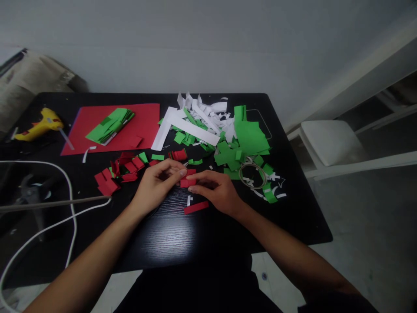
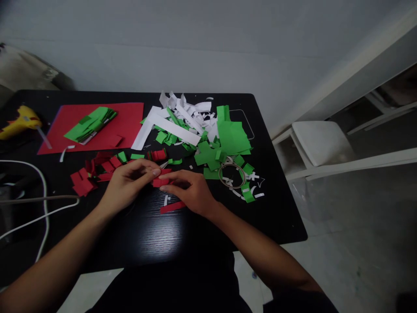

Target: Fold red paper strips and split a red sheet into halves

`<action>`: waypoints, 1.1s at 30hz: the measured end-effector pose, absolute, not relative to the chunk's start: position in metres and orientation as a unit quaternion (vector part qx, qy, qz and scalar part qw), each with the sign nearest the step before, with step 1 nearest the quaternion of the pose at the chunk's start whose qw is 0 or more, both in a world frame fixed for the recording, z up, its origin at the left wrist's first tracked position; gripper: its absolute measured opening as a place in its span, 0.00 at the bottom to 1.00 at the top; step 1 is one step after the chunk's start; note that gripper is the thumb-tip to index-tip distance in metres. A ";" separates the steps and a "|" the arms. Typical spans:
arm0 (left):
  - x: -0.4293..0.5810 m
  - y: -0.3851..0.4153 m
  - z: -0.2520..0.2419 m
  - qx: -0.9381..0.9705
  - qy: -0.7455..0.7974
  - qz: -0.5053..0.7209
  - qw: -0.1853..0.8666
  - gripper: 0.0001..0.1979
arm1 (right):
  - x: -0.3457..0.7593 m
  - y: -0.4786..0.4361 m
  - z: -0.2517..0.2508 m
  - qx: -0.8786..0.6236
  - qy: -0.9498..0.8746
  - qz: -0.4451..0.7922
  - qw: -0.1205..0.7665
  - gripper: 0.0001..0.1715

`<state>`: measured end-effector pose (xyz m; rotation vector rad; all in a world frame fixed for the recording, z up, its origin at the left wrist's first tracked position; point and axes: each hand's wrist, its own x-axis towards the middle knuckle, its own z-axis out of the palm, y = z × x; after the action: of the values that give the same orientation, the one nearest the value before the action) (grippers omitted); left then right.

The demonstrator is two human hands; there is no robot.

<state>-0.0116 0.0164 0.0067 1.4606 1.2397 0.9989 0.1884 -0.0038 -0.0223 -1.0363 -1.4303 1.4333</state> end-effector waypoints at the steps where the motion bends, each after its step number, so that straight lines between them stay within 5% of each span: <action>1: -0.011 0.016 0.007 0.595 0.506 0.408 0.472 0.12 | 0.188 -0.004 -0.023 -0.414 -0.573 0.569 0.421 0.15; 11: -0.014 0.010 0.007 0.611 0.489 0.454 0.425 0.08 | 0.186 0.000 -0.021 -0.426 -0.469 0.591 0.499 0.12; 23: -0.011 0.004 0.001 0.679 0.458 0.428 0.383 0.05 | 0.185 -0.003 -0.020 -0.413 -0.456 0.621 0.485 0.18; 33: -0.010 0.007 0.001 0.670 0.462 0.429 0.393 0.04 | 0.183 -0.004 -0.017 -0.437 -0.466 0.574 0.512 0.12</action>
<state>-0.0098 0.0069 0.0013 1.6992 1.1718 1.0878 0.1833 -0.0043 -0.0168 -1.0501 -1.1216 1.3808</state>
